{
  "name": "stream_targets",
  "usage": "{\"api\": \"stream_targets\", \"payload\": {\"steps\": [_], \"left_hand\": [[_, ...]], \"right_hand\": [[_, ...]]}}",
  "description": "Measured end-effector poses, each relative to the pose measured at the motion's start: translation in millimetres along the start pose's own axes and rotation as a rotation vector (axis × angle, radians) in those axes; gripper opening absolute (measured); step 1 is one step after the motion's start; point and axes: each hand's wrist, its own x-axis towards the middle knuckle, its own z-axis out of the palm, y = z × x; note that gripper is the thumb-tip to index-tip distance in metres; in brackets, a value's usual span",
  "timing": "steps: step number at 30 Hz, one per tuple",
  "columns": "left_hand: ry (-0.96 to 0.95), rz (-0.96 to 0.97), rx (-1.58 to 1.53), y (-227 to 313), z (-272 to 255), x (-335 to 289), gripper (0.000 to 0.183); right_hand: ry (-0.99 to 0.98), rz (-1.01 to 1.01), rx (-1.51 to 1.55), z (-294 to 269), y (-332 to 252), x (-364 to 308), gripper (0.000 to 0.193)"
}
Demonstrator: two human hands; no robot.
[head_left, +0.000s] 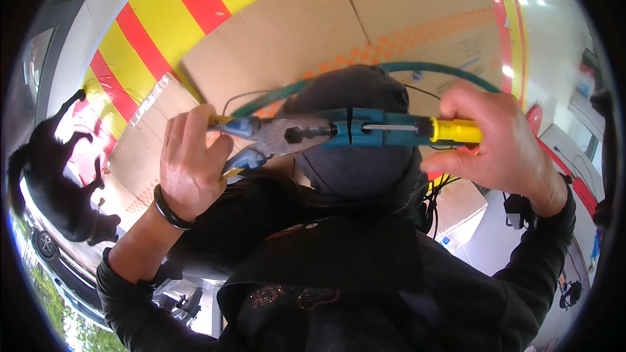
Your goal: The person uses pliers and a screwdriver to manipulate a green cable lock. They repeatedly adjust the lock mechanism, attempting to open or repair it.
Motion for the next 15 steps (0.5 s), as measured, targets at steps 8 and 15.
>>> {"api": "stream_targets", "payload": {"steps": [8,15], "left_hand": [[-0.027,0.003,-0.045,0.9,-1.5,2.5,0.025],[-0.043,-0.008,-0.112,-1.1,0.5,0.2,0.025]], "right_hand": [[-0.078,-0.208,-0.203,-2.1,8.0,6.4,0.031],[0.186,-0.532,-0.52,3.8,12.0,3.5,0.037]]}}
